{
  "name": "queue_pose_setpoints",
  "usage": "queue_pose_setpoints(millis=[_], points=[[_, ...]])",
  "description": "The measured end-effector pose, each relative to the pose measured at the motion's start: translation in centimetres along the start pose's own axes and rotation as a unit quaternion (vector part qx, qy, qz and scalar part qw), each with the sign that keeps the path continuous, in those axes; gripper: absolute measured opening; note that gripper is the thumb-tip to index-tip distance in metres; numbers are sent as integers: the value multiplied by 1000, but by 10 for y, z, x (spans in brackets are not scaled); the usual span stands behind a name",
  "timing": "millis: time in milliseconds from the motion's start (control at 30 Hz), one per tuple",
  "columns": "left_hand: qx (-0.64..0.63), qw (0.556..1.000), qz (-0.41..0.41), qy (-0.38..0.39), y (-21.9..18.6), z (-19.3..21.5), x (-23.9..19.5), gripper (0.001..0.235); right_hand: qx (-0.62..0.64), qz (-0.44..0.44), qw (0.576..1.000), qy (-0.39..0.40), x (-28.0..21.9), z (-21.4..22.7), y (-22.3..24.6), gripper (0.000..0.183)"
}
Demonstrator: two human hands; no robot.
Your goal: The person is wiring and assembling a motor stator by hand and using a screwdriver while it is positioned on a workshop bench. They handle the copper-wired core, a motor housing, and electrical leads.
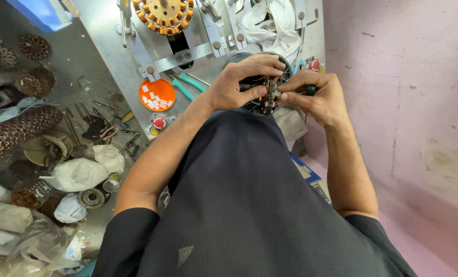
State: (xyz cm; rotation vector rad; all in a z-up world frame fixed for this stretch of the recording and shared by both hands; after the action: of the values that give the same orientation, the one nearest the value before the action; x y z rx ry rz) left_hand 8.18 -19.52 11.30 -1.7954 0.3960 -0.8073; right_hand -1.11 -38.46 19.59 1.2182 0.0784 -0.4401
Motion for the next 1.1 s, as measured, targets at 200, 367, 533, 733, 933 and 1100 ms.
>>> queue_pose_setpoints(millis=[200,367,533,733,933,1100], points=[[-41,998,29,32,9,9,4,48,36,-29,999,-5,11,-1,-22,17],[-49,997,40,44,12,5,5,51,22,-76,997,-16,14,-3,-21,16],[-97,991,87,31,13,4,3,56,-21,-42,999,0,18,-7,-8,20],[-69,994,73,31,18,5,1,56,-79,-46,995,35,21,-7,8,17],[69,997,-25,29,0,0,-2,90,60,-64,996,-35,4,-7,-12,45],[162,986,-1,28,-9,-16,-7,122,358,-89,909,-191,-9,15,-47,55]])
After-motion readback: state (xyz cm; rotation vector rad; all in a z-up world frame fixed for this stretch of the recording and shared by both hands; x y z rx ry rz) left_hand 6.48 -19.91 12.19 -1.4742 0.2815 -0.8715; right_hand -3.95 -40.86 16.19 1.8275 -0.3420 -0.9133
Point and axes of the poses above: each hand's wrist, its own x-axis towards the middle knuckle, its own z-axis out of the back of the hand, y = z × x, the point moved 3 cm from there along x, towards the middle knuckle, and after that the axes turned 12 degrees about -y, right-handed, at the moved point
